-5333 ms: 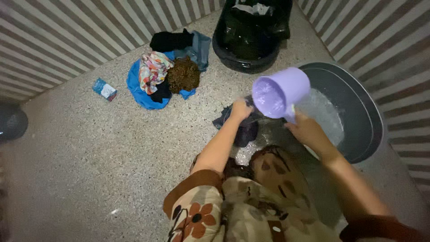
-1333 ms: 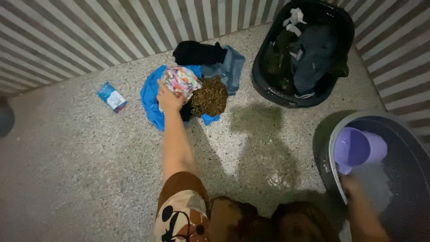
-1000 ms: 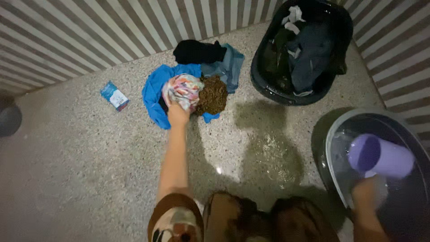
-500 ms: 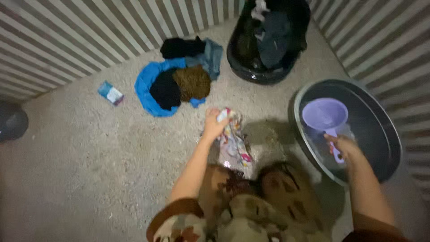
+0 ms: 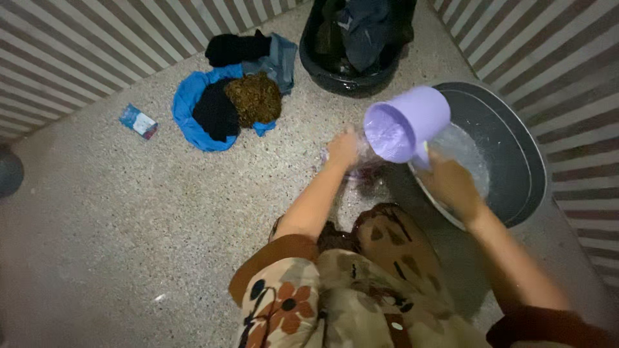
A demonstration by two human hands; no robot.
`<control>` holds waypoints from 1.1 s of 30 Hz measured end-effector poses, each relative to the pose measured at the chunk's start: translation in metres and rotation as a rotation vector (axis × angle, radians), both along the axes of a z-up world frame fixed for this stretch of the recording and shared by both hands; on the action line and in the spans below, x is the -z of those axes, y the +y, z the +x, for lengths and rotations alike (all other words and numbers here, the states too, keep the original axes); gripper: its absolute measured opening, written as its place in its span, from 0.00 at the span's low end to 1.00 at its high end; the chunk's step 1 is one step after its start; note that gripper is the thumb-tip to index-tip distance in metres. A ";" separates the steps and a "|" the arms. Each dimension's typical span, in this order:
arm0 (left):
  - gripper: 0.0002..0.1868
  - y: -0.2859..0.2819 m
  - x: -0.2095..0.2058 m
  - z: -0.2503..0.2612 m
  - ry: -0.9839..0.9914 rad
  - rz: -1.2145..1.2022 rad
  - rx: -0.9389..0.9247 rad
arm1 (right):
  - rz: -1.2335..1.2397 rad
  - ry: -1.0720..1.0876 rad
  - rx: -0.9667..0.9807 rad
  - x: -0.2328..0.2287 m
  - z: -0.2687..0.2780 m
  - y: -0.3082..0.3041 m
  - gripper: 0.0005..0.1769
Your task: The person washes several items of clothing by hand on the floor, using a bucket of water and a purple scoop to pour water over the clothes while scrubbing and wringing them individually.
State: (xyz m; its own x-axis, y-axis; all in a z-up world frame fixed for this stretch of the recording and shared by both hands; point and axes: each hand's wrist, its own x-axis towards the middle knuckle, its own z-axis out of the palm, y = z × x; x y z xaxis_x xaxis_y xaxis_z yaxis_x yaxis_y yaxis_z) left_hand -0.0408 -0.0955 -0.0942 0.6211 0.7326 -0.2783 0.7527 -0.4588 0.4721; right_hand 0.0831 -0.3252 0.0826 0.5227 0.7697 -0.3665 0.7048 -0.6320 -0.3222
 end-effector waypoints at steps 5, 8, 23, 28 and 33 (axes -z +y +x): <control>0.37 -0.016 -0.028 -0.004 0.178 0.028 0.026 | 0.063 -0.028 -0.073 -0.011 -0.023 0.022 0.26; 0.37 -0.014 -0.033 -0.007 0.151 -0.115 -0.074 | 0.244 -0.136 -0.156 0.016 -0.028 0.026 0.26; 0.30 -0.021 -0.033 -0.045 -0.548 -0.008 -0.034 | 0.346 0.088 0.372 0.126 0.035 -0.008 0.23; 0.34 -0.031 -0.142 -0.053 -0.753 -0.176 -0.043 | -0.079 -0.217 -0.032 0.076 -0.003 0.039 0.61; 0.43 -0.042 -0.173 -0.059 -1.051 -0.430 -0.006 | 0.588 0.510 -0.159 0.122 -0.053 0.105 0.61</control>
State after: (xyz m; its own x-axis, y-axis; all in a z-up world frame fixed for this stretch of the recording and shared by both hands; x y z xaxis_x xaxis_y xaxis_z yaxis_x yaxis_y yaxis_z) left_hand -0.0994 -0.1378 0.0785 0.6922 0.7061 0.1494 -0.1081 -0.1033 0.9888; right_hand 0.0297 -0.2198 -0.0396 0.2672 0.9627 -0.0414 0.4485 -0.1623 -0.8789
